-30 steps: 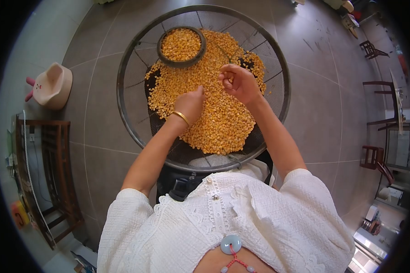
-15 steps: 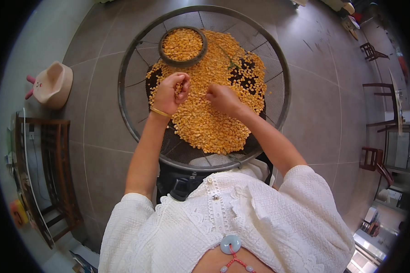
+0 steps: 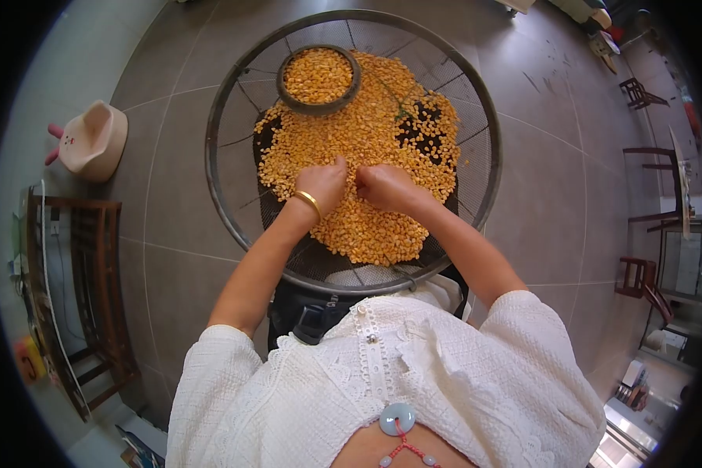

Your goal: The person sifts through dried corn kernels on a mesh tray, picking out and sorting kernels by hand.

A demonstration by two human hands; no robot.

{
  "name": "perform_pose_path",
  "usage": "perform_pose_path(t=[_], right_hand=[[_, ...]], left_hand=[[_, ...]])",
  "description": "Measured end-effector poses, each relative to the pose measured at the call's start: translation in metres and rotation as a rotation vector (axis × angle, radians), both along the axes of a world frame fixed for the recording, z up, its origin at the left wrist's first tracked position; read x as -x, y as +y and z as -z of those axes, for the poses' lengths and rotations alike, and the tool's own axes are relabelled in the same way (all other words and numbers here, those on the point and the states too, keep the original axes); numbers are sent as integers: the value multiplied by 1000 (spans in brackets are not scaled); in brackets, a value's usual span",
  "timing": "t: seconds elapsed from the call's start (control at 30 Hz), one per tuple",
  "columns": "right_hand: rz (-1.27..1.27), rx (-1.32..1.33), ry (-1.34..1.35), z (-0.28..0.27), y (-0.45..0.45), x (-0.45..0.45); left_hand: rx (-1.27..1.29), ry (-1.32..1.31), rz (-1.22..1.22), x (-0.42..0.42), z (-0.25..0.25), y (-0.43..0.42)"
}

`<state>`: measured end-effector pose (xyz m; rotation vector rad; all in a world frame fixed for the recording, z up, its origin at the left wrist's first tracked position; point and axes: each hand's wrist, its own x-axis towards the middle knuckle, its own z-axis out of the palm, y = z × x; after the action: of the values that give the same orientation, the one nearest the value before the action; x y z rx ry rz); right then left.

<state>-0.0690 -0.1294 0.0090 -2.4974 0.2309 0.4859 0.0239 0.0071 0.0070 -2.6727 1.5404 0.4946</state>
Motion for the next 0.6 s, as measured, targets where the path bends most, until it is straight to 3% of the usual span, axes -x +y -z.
perform_pose_path(t=[0.07,0.1,0.13,0.17,0.23,0.27,0.3,0.33,0.37,0.5,0.57,0.6], right_hand=[[66,-10,-17,-1,0,0],[66,-9,-15,-2,-4,-2],[130,-127,-33,-4,-12,-4],[194,-245,-50,-4,-17,-6],[198,-265,-102,3,-21,-4],[203,-284,-159,7,-22,-4],[205,-284,-158,9,-18,-1],[85,-135,-111,10,-9,3],[-36,14,-63,10,-4,4],[-112,72,7,4,-1,0],[150,-304,-17,-4,-12,-2],[150,-304,-17,-8,-19,-3]], left_hand=[[39,15,4,-3,3,2],[205,111,-52,-8,4,2],[371,208,-109,-14,5,3],[370,210,-112,-19,7,1],[721,873,-383,-27,1,-3],[720,874,-383,-30,-2,1],[793,1219,-480,-33,-21,5],[855,1567,-574,-35,-32,8],[958,1696,-558,-36,-32,9],[1086,1873,-627,-40,-31,13],[924,1728,-520,-44,-21,13],[924,1729,-520,-41,-13,10]])
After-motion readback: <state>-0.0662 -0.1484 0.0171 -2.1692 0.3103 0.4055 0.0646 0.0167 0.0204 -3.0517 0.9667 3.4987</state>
